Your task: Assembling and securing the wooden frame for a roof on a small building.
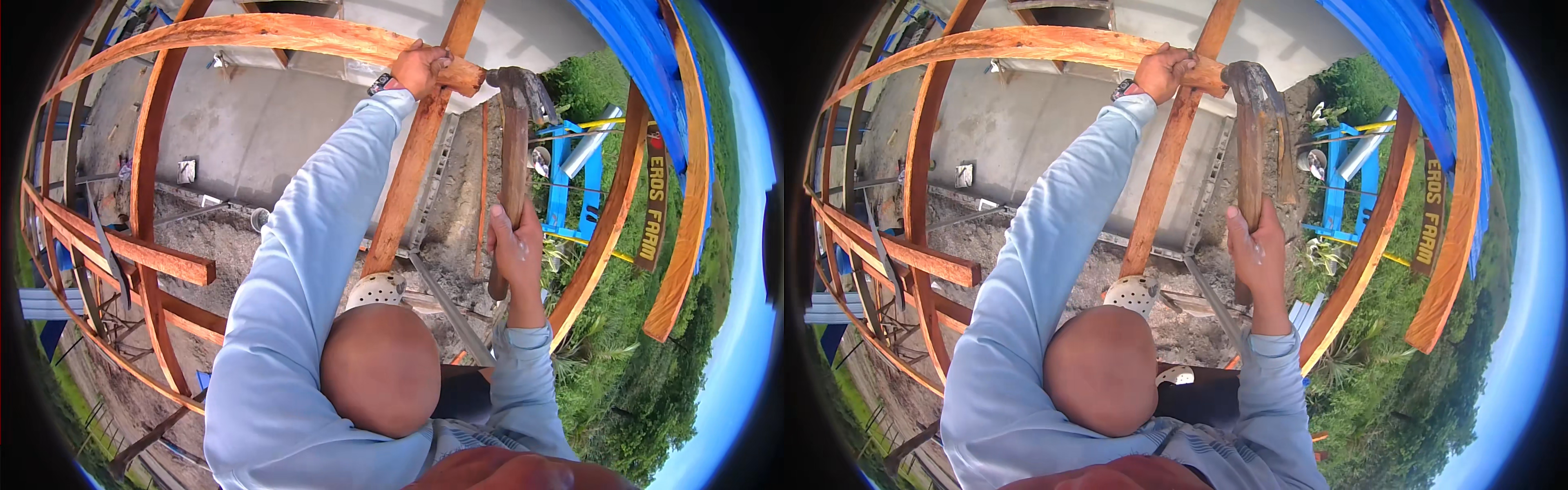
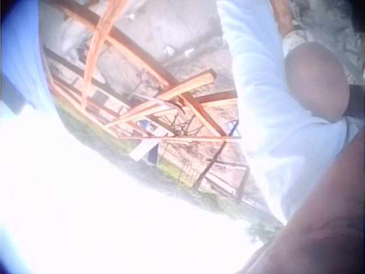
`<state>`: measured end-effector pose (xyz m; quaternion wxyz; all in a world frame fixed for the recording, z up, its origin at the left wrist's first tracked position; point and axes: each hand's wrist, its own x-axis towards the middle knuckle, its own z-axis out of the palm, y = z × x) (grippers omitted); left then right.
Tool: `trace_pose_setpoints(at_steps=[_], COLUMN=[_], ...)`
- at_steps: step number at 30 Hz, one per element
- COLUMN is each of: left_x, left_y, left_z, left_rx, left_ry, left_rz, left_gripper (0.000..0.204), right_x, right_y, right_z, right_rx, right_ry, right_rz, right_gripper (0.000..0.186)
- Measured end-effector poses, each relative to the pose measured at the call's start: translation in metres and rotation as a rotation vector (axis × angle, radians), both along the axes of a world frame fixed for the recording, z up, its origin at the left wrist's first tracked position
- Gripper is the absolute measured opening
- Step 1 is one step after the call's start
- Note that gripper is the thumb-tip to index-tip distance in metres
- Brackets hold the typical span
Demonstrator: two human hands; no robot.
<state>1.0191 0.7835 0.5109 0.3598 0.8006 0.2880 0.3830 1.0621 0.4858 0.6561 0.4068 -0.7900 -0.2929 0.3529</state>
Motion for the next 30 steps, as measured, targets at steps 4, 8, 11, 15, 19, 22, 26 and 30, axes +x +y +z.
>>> trace_pose_setpoints(at_steps=[4,8,11,15,19,22,26,30], left_x=[0.004,0.0,-0.006,-0.002,0.003,0.0,-0.003,0.005], left_y=[0.0,-0.001,0.002,-0.004,0.002,-0.002,0.002,0.001], left_z=[-0.007,-0.006,-0.003,0.003,-0.008,-0.014,-0.014,-0.008], left_rx=[0.107,0.14,0.132,0.057,0.157,0.173,0.179,0.168], left_ry=[-0.034,-0.02,0.095,0.071,0.106,0.028,0.042,0.032], left_rz=[0.037,0.046,-0.022,-0.019,-0.016,0.008,0.008,-0.013], left_gripper=[0.014,0.014,0.02,0.019,0.018,0.016,0.017,0.017], right_x=[-0.001,-0.005,-0.011,0.008,0.015,0.003,-0.008,0.004], right_y=[0.012,0.026,0.039,0.066,0.071,0.061,0.055,0.062], right_z=[0.01,0.03,0.038,-0.001,-0.011,0.017,0.05,0.017], right_rx=[-0.005,0.022,0.1,-0.021,-0.158,-0.089,0.138,0.173], right_ry=[-0.106,-0.261,-0.348,-0.5,-0.345,-0.258,-0.352,-0.454], right_rz=[0.078,0.124,0.154,0.229,0.217,0.164,0.144,0.126], right_gripper=[0.036,0.039,0.04,0.043,0.044,0.041,0.036,0.038])
